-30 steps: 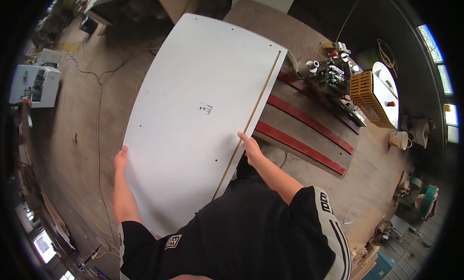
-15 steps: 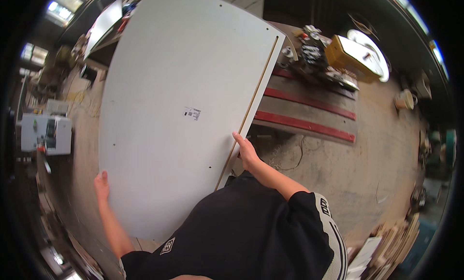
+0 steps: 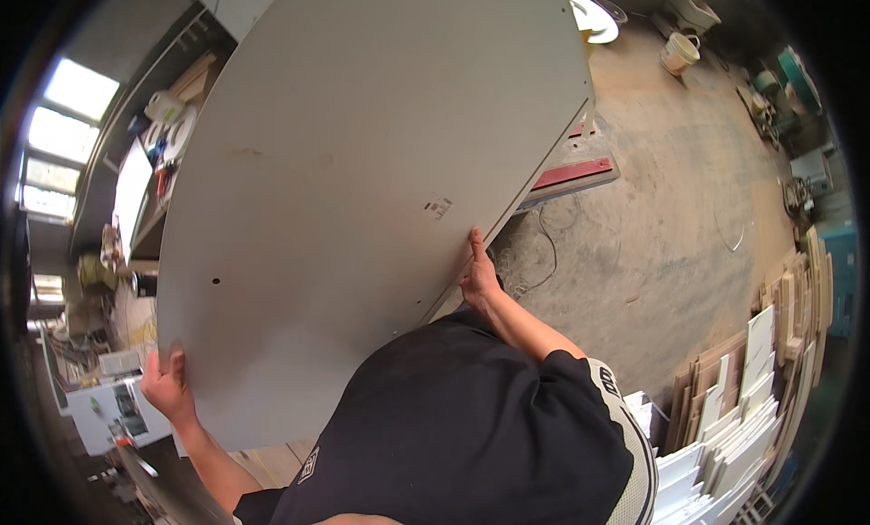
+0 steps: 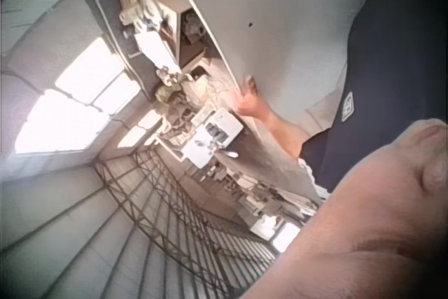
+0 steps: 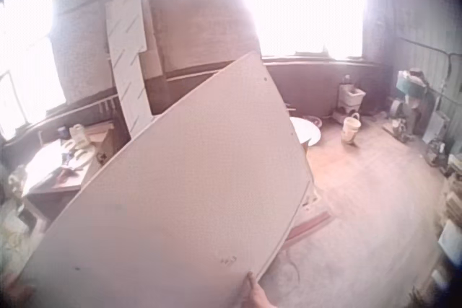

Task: The person picks up a white furniture panel from a stack, moves it to a workbench, and trims the edge of the panel with a hand tool.

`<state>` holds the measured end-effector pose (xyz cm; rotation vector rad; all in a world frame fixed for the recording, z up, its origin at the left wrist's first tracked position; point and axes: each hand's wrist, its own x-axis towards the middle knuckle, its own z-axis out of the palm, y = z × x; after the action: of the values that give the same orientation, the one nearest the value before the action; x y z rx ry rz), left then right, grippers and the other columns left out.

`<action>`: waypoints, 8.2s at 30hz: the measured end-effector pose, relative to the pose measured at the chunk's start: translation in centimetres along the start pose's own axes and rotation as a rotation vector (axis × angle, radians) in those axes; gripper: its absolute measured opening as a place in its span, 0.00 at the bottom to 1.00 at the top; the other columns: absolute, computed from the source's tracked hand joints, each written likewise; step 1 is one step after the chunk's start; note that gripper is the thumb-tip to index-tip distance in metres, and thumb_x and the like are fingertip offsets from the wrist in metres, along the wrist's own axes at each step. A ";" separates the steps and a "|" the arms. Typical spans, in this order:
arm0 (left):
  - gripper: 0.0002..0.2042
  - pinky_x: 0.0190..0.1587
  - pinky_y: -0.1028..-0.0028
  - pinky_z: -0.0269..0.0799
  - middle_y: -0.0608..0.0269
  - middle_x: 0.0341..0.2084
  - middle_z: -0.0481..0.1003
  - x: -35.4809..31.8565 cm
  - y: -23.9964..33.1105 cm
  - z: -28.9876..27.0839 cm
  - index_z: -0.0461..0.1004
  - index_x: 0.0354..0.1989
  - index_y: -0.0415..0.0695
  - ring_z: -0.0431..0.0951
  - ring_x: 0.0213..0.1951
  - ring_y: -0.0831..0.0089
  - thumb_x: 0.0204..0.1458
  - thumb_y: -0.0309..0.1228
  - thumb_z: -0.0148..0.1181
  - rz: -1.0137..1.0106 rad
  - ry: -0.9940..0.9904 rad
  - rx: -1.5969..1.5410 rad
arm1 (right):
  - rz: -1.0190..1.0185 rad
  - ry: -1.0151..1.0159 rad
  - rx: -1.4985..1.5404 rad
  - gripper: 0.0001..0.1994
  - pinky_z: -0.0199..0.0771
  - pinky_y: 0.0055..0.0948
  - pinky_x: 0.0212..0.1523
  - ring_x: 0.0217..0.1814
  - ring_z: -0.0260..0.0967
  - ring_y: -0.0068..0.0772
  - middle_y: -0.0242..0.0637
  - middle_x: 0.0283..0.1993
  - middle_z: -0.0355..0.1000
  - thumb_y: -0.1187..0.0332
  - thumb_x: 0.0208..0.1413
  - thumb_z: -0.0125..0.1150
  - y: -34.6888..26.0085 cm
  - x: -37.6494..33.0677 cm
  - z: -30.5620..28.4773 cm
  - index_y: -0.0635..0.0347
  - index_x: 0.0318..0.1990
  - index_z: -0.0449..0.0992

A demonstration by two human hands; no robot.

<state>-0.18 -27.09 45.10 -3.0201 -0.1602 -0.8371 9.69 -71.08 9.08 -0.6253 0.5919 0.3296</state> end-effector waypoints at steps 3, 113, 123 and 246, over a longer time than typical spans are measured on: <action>0.34 0.28 0.61 0.66 0.52 0.21 0.69 5.2 5.6 0.7 0.73 0.30 0.39 0.70 0.24 0.51 0.52 0.67 0.59 0.113 0.035 -0.005 | -0.032 -0.084 0.087 0.49 0.49 0.47 0.76 0.80 0.48 0.42 0.37 0.80 0.51 0.26 0.59 0.46 -2.7 3.6 -1.9 0.53 0.77 0.52; 0.32 0.51 0.56 0.78 0.61 0.57 0.74 -21.4 5.3 43.0 0.67 0.64 0.45 0.77 0.54 0.59 0.62 0.59 0.55 -1.788 -0.117 -1.282 | 0.001 0.635 -0.091 0.27 0.71 0.46 0.61 0.58 0.72 0.39 0.40 0.56 0.73 0.54 0.62 0.66 -0.7 -1.6 -19.4 0.61 0.62 0.68; 0.33 0.29 0.65 0.73 0.61 0.40 0.81 -24.5 4.5 41.2 0.71 0.57 0.47 0.80 0.36 0.66 0.63 0.65 0.45 -1.479 -1.009 -1.421 | -0.035 0.504 -0.230 0.41 0.59 0.47 0.70 0.70 0.64 0.45 0.44 0.70 0.65 0.36 0.65 0.49 -0.3 -3.8 -20.5 0.60 0.73 0.57; 0.26 0.38 0.69 0.75 0.60 0.48 0.76 -27.9 -27.0 41.2 0.71 0.58 0.40 0.76 0.37 0.73 0.68 0.52 0.49 -1.703 -0.756 -2.064 | -0.963 0.158 -2.201 0.39 0.45 0.44 0.78 0.82 0.44 0.42 0.38 0.79 0.53 0.36 0.65 0.45 26.2 31.1 22.6 0.55 0.73 0.59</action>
<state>-5.50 -1.68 -5.18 0.4477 0.8235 -0.3573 31.59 -33.23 -6.75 -2.9137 -0.2683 -0.1538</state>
